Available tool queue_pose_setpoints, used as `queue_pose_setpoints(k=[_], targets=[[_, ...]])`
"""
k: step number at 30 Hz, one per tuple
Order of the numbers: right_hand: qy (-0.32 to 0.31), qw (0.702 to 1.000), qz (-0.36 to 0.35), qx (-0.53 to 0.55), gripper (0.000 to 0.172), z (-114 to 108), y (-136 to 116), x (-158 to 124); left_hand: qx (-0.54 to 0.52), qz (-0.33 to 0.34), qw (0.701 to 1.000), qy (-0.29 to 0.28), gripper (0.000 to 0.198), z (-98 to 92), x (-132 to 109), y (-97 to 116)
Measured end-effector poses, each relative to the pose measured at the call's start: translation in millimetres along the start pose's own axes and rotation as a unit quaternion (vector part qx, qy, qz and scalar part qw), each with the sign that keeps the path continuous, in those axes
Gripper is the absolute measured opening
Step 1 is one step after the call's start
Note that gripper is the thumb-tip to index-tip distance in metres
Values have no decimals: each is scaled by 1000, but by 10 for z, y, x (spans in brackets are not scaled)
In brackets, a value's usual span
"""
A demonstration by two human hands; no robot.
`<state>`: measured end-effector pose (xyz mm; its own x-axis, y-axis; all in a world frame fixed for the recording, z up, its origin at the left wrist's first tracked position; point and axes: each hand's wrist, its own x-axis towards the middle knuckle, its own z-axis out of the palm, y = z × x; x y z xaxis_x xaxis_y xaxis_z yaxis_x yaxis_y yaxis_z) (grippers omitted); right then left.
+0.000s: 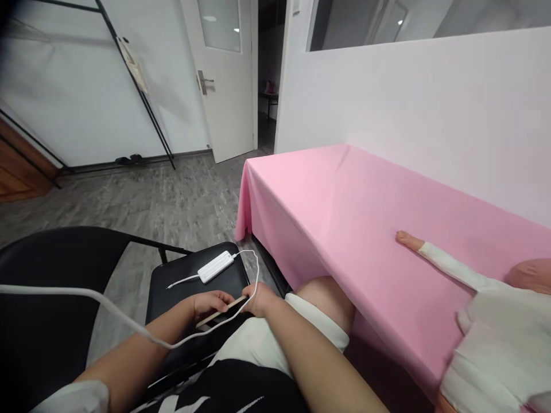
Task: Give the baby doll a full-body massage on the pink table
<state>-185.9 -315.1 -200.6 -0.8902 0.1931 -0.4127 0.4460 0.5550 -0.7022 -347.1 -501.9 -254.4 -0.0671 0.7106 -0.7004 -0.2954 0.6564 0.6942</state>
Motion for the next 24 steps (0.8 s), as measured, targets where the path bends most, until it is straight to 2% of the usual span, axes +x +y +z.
queue_pose_setpoints(k=[2,3,5,8,10,13,15,18,21,24], targets=[[-22,998,10,53,26,23,85,-9,-87,-23,996,21,48,2,-30,-72],[-33,996,17,85,28,24,122,-16,-129,-32,990,49,47,-18,-43,-104],[-45,986,40,154,27,4,185,-24,-210,-37,967,139,41,-108,-56,-142],[-31,964,76,255,28,-54,243,-7,-304,-23,898,318,35,-357,-50,-117],[-8,946,91,311,29,-89,265,14,-339,-14,845,414,36,-553,-48,-61],[28,920,111,374,28,-119,295,36,-356,8,788,502,33,-780,-65,17],[49,906,124,401,26,-130,320,45,-343,31,768,540,33,-847,-82,36],[74,888,144,431,22,-146,359,62,-281,81,768,570,33,-826,-86,32],[94,872,163,452,16,-170,389,89,-176,140,803,553,36,-724,-52,39],[102,859,178,469,12,-199,407,119,-53,188,843,501,32,-603,-13,69]])
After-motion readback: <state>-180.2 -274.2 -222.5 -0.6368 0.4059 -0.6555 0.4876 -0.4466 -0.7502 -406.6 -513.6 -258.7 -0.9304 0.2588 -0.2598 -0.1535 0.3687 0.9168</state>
